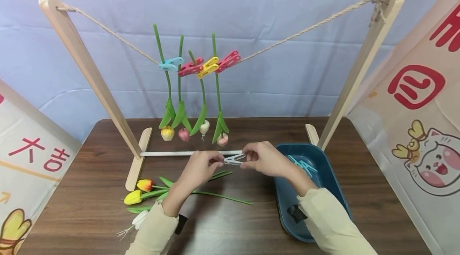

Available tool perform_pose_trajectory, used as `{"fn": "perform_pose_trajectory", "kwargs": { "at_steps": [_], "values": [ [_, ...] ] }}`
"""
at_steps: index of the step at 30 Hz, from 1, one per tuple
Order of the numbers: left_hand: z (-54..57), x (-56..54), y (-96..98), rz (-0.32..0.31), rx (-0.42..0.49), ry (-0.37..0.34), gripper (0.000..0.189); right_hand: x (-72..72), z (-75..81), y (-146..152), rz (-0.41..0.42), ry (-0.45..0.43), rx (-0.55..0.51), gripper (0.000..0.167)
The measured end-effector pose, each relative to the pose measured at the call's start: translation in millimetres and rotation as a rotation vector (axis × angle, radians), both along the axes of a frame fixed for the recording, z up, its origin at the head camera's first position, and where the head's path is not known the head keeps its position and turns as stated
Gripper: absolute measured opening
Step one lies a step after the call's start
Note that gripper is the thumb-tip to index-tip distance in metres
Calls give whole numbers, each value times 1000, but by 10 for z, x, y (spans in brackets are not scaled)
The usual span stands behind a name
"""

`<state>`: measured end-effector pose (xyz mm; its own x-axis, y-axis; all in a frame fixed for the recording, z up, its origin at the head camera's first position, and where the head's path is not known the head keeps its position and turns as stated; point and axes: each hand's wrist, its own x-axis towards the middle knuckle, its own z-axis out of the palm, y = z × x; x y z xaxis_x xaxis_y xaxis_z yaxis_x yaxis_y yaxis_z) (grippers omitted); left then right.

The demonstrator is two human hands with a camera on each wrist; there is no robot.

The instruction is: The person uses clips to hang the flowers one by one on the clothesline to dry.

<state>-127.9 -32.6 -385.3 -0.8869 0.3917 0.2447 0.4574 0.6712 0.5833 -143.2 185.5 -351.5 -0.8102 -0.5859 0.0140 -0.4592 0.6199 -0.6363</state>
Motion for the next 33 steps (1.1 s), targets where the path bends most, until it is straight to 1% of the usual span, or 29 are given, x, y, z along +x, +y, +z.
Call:
{"fn": "perform_pose_trajectory", "kwargs": {
  "at_steps": [3, 6, 8, 10, 13, 15, 17, 21, 26, 29, 33],
  "values": [
    [-125, 24, -49, 9, -92, -70, 7, 4, 12, 80, -41, 18, 1, 26],
    [-299, 63, -105, 20, -211, -136, 11, 9, 20, 183, -71, 45, 6, 25],
    [-415, 96, -131, 33, -272, -151, 14, 17, 22, 251, -85, 56, 15, 26],
    [-509, 130, -144, 56, -305, -147, 19, 25, 15, 311, -102, 62, 26, 27],
    [-589, 166, -149, 90, -329, -135, 34, 35, 6, 384, -123, 58, 48, 27],
    [-621, 174, -147, 109, -342, -128, 39, 42, 1, 420, -135, 54, 55, 26],
    [-643, 178, -147, 123, -363, -119, 40, 47, 3, 449, -139, 54, 55, 25],
    [-691, 181, -152, 151, -415, -81, 32, 52, 11, 495, -138, 60, 54, 24],
    [-732, 184, -165, 155, -443, -43, 29, 49, 9, 553, -146, 55, 67, 22],
    [-717, 180, -171, 149, -435, -42, 32, 53, 31, 581, -160, 52, 73, 22],
    [-627, 157, -189, 160, -408, -8, 33, 59, 77, 626, -174, 60, 75, 24]
  ]
}}
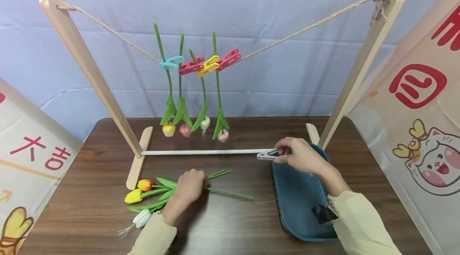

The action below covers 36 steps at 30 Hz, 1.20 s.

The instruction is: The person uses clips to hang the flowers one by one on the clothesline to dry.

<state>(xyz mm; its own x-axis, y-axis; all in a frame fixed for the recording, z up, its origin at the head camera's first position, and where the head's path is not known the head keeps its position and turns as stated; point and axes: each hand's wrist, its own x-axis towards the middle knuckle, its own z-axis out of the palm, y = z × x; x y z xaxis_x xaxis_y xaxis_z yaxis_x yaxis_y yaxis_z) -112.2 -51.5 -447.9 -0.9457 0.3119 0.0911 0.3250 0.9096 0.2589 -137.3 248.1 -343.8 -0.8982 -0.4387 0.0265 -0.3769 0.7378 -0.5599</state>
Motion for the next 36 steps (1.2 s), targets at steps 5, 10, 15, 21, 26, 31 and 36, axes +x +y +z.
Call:
{"fn": "perform_pose_trajectory", "kwargs": {
  "at_steps": [5, 10, 15, 21, 26, 31, 36],
  "values": [
    [228, -68, -29, 8, 74, 86, 29, -7, 21, 77, -31, 26, -2, 26],
    [525, -132, -14, -3, 175, 169, 28, -2, 36, 121, -62, 63, 2, 25],
    [760, -213, 74, -23, 294, 273, 26, 1, 82, 145, -84, 43, 22, 29],
    [997, -315, 215, -17, 413, 314, 18, -6, 119, 146, -85, 83, 23, 30],
    [1159, -384, 283, -21, 508, 346, 21, -15, 128, 139, -76, 133, 4, 27],
    [1267, -421, 329, -17, 561, 356, 14, -20, 169, 122, -64, 238, -23, 21],
    [1344, -455, 369, -17, 601, 383, 10, -50, 241, 93, -50, 326, -29, 17]
  ]
}}
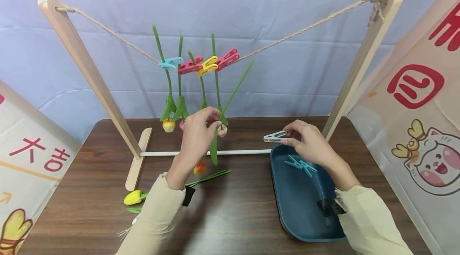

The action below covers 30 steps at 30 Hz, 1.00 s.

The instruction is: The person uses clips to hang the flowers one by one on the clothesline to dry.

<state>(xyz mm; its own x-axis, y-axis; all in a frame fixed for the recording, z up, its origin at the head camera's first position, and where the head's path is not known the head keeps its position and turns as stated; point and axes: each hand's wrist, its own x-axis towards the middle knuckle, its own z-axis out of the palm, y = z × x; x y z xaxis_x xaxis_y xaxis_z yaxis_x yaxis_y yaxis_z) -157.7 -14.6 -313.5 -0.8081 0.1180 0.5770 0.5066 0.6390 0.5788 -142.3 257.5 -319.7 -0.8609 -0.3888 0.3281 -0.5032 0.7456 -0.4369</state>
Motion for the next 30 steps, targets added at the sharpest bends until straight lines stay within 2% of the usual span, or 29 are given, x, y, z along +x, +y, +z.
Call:
{"fn": "perform_pose_trajectory", "kwargs": {
  "at_steps": [4, 10, 20, 25, 30],
  "values": [
    [61, -18, 38, 3, 10, 16, 9, -21, 111, -40, -3, 53, 13, 13],
    [140, -30, 84, 19, 18, -11, 9, -86, 350, -148, 6, 166, 31, 10],
    [185, -55, 117, 26, 47, -16, 10, -223, 939, -377, 14, 348, 31, 8],
    [186, -68, 121, 27, 59, -7, 10, -285, 1235, -503, -19, 370, 33, 7],
    [189, -70, 122, 28, 67, -7, 10, -335, 1460, -629, -63, 398, 22, 6]
  ]
}}
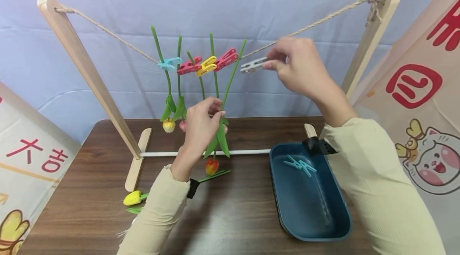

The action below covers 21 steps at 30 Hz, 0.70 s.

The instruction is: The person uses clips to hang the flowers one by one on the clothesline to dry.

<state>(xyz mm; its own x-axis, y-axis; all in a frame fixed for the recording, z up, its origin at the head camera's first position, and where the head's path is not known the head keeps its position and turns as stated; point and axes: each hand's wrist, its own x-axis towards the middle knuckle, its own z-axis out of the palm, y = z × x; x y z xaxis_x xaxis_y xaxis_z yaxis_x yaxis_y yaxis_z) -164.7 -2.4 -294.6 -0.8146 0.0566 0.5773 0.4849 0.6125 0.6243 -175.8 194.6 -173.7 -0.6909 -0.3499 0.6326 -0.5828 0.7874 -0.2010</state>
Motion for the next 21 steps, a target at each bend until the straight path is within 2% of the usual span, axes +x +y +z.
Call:
{"fn": "perform_pose_trajectory", "kwargs": {
  "at_steps": [10, 21],
  "values": [
    [-3, -4, -5, 7, 9, 3, 12, -125, 227, -108, -30, 102, 63, 8],
    [16, -13, -4, 26, 17, 34, 11, -156, 327, -117, -16, 113, 157, 9]
  ]
}}
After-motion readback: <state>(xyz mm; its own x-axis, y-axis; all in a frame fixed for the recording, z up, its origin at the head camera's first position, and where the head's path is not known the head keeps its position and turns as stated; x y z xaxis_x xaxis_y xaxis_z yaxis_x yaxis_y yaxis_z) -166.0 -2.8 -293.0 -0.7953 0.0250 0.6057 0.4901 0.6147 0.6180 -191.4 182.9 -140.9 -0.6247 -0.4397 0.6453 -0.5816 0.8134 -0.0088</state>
